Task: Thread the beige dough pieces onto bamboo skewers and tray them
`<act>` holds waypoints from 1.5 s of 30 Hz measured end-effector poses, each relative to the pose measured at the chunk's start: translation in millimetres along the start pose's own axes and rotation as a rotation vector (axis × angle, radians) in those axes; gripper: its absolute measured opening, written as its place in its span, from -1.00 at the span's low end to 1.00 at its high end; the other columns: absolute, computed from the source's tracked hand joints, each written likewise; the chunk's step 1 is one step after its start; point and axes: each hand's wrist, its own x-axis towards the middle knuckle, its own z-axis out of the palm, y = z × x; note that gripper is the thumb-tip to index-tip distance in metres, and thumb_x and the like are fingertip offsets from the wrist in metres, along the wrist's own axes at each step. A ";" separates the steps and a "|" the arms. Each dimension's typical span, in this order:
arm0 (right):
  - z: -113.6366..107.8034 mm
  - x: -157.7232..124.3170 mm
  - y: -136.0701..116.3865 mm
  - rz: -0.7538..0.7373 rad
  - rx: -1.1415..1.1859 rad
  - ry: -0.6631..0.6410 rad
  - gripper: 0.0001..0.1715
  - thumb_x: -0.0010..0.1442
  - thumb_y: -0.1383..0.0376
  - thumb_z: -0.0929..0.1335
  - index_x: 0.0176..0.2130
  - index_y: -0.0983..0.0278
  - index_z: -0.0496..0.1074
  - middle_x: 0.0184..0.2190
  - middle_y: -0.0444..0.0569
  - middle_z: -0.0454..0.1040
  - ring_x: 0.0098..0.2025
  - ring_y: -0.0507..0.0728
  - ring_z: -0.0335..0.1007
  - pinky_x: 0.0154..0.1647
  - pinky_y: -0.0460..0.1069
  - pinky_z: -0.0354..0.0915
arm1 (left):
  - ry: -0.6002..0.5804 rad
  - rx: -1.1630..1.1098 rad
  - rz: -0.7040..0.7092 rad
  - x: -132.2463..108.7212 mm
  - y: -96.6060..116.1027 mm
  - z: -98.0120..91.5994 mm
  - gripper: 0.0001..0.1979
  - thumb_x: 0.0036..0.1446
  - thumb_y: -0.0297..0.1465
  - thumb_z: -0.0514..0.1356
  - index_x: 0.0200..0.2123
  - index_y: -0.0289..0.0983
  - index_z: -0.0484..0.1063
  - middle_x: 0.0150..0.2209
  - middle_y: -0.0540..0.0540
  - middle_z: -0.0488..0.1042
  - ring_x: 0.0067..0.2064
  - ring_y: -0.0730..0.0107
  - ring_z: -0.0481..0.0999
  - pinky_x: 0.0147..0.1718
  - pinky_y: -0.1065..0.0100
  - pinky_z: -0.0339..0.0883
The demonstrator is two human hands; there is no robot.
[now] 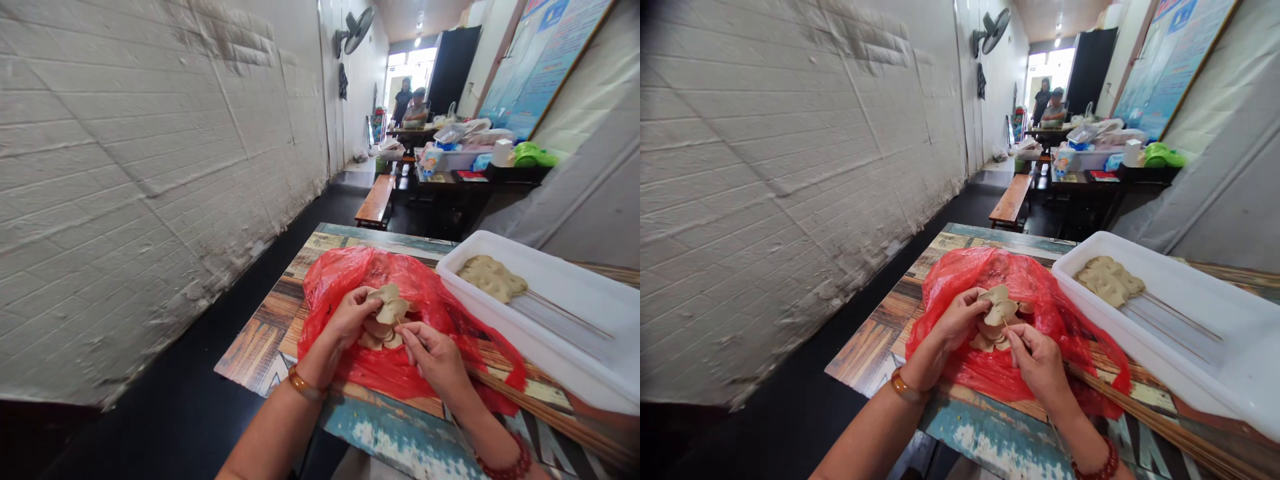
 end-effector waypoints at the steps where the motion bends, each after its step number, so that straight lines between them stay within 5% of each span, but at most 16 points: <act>1: 0.5 0.1 0.2 -0.009 -0.013 0.005 -0.58 0.21 0.03 0.26 -0.36 0.31 0.45 -0.71 -0.22 0.25 -0.71 -0.05 0.12 -0.69 -0.15 0.09 | -0.001 -0.030 0.005 0.2 0.5 0.7 -0.67 -0.16 -0.24 0.37 -0.45 -0.35 0.38 -0.51 0.03 0.33 -0.50 0.59 0.29 -0.49 0.51 0.15; 10: 7.7 0.2 4.2 -0.003 -0.031 -0.012 -0.58 0.22 0.02 0.24 -0.31 0.30 0.45 -0.70 -0.23 0.26 -0.72 -0.03 0.14 -0.70 -0.13 0.10 | -0.105 -0.244 -0.088 -2.5 -0.3 7.9 -0.67 -0.16 -0.30 0.38 -0.33 -0.36 0.45 -0.38 -0.10 0.49 -0.40 0.40 0.45 -0.37 0.37 0.30; 19: 6.4 -0.6 6.5 0.001 -0.052 -0.048 -0.55 0.23 0.00 0.24 -0.27 0.31 0.46 -0.72 -0.24 0.26 -0.73 -0.03 0.16 -0.69 -0.13 0.10 | 0.098 -0.268 0.028 1.3 1.8 6.3 -0.66 -0.20 -0.28 0.41 -0.37 -0.37 0.50 -0.42 -0.07 0.50 -0.42 0.48 0.43 -0.35 0.43 0.26; 45: 7.0 1.5 12.3 -0.092 -0.137 0.038 -0.62 0.25 0.09 0.24 -0.41 0.29 0.42 -0.72 -0.23 0.23 -0.67 0.00 0.18 -0.59 -0.11 0.12 | 0.047 -0.105 -0.049 -0.2 -19.3 9.1 -0.61 -0.19 -0.19 0.39 -0.36 -0.39 0.52 -0.48 -0.08 0.47 -0.52 0.52 0.38 -0.51 0.48 0.20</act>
